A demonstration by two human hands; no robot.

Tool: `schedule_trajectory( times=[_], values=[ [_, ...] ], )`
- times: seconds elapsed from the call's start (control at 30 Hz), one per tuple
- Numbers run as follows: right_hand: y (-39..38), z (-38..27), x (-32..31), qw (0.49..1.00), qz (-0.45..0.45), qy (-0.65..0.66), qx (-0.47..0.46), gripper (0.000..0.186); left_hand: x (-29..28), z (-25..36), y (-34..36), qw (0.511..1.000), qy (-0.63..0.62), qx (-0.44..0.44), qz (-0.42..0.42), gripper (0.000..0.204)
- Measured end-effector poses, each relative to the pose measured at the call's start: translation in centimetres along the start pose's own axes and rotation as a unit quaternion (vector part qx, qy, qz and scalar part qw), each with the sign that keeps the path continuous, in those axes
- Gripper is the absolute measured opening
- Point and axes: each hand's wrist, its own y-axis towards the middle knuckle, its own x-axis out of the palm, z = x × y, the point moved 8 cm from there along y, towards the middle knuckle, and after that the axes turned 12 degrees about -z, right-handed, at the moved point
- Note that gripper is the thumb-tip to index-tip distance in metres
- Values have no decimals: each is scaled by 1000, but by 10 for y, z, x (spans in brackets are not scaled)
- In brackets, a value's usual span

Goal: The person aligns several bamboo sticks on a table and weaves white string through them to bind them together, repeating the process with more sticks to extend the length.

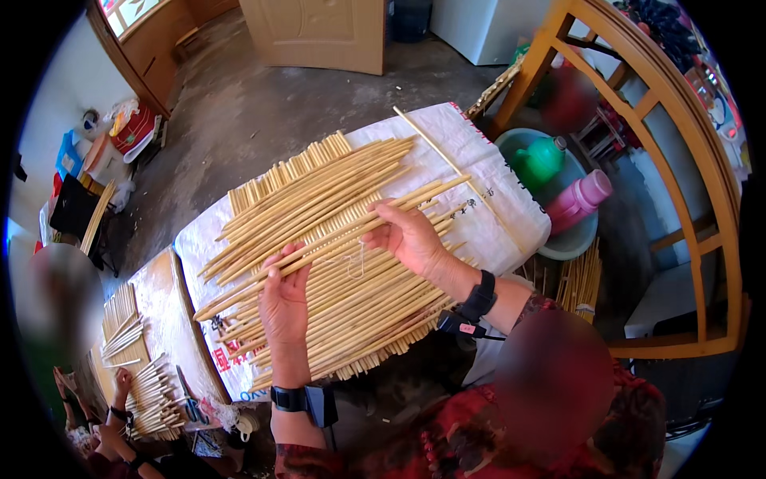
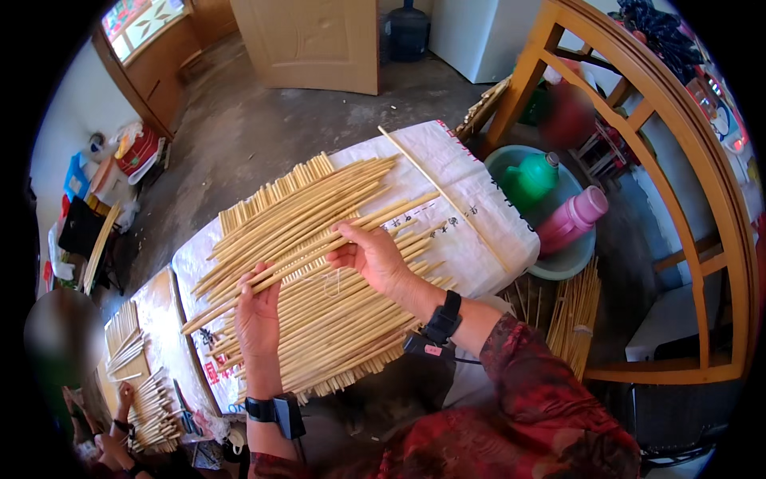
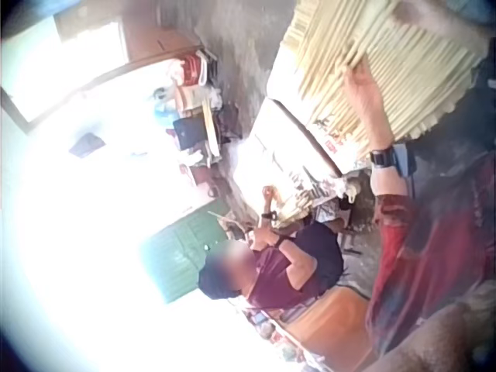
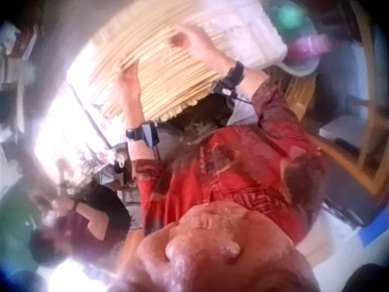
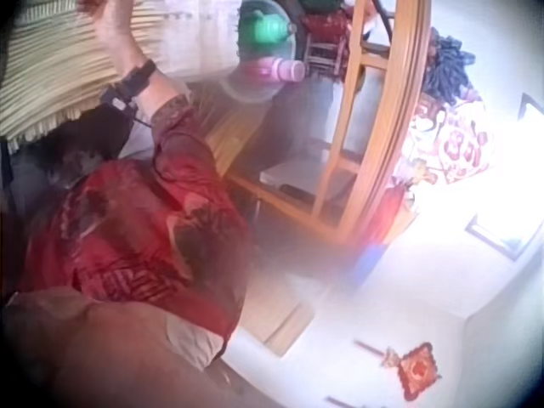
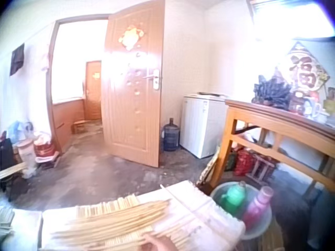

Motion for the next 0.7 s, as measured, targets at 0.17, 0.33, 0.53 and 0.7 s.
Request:
schedule_trajectory(
  times=[0.17,0.33,0.53,0.7],
  values=[
    [-4,-25,-12,999,19,-22,-15,21,14,-13,5,999,8,-15,-28,27],
    [-10,-29,-19,999,28,-41,-20,21,2,-6,2,999,18,6,34,27],
    [-15,-18,-26,997,62,-38,-17,23,-4,-10,-2,997,12,11,70,23],
    [-14,-13,-32,998,11,-33,-47,27,-14,-11,-7,995,7,21,93,17]
  ],
)
